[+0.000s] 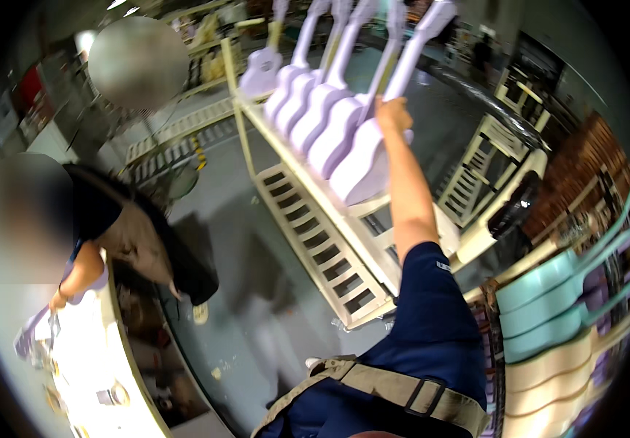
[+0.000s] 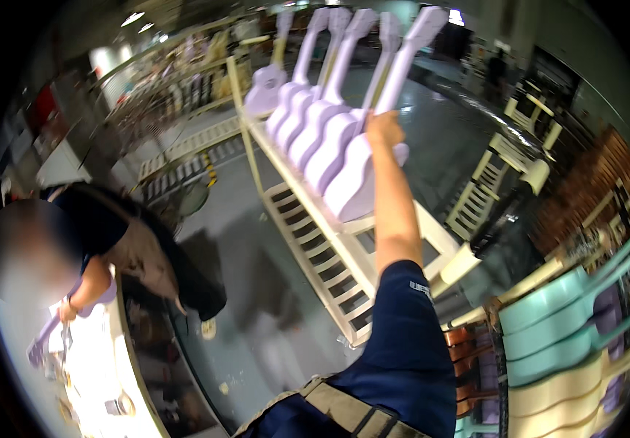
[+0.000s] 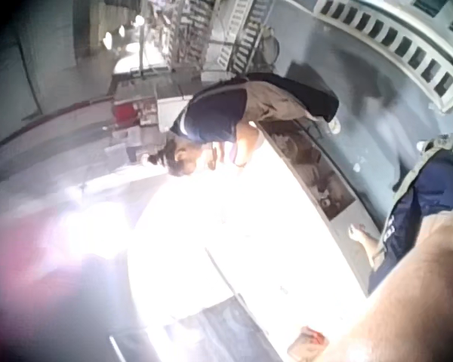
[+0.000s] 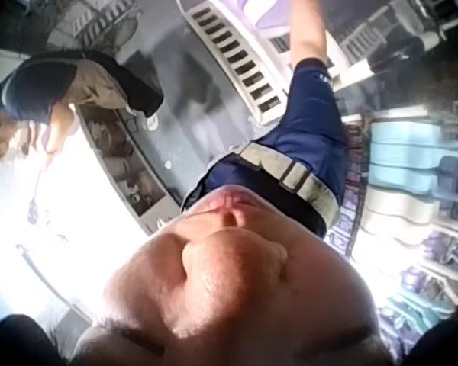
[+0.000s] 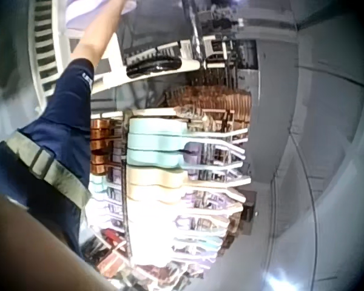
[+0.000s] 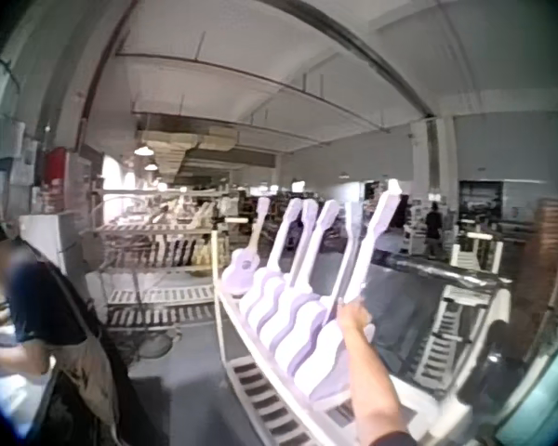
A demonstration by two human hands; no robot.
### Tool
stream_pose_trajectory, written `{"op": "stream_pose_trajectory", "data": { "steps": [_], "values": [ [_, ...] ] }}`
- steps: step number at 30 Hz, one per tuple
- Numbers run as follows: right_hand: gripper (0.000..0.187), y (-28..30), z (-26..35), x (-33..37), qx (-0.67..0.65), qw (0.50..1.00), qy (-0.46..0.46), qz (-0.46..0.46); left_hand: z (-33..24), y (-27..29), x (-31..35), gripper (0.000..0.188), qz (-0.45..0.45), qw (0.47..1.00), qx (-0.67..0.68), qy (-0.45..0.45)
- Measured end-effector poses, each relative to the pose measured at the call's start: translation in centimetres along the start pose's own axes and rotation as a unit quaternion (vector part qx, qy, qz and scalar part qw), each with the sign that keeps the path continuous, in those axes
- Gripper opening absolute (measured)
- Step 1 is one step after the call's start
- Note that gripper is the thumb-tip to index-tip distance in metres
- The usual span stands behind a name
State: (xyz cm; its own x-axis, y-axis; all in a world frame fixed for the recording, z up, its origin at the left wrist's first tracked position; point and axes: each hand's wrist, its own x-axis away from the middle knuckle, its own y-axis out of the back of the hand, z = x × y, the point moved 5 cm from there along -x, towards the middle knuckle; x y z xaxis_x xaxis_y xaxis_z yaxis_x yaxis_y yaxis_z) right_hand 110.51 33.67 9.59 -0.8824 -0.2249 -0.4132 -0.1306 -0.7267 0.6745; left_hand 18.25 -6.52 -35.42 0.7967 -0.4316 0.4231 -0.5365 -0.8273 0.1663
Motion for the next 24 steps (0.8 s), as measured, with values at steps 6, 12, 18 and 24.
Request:
{"op": "stream_pose_trajectory", "data": {
  "steps": [6,12,18,24],
  "values": [
    [0.060,8.4,3.8,8.7,-0.016,0.986,0.163,-0.015,-0.6,-8.2,1.2,0.023,0.135,0.976,-0.169,-0.022],
    [0.022,14.2,9.3,31.2,-0.316,0.684,0.567,0.333,-14.8,-17.6,12.8,0.023,0.311,0.861,-0.193,-0.354],
    [0.027,16.7,6.1,58.5,-0.238,0.251,0.796,0.497,-32.6,-15.7,26.2,0.053,0.438,0.767,0.195,-0.427],
    [0.042,24.6,10.0,75.5,-0.189,0.071,0.781,0.590,-32.0,-0.8,19.6,0.040,0.450,0.700,0.433,-0.347]
  ]
}}
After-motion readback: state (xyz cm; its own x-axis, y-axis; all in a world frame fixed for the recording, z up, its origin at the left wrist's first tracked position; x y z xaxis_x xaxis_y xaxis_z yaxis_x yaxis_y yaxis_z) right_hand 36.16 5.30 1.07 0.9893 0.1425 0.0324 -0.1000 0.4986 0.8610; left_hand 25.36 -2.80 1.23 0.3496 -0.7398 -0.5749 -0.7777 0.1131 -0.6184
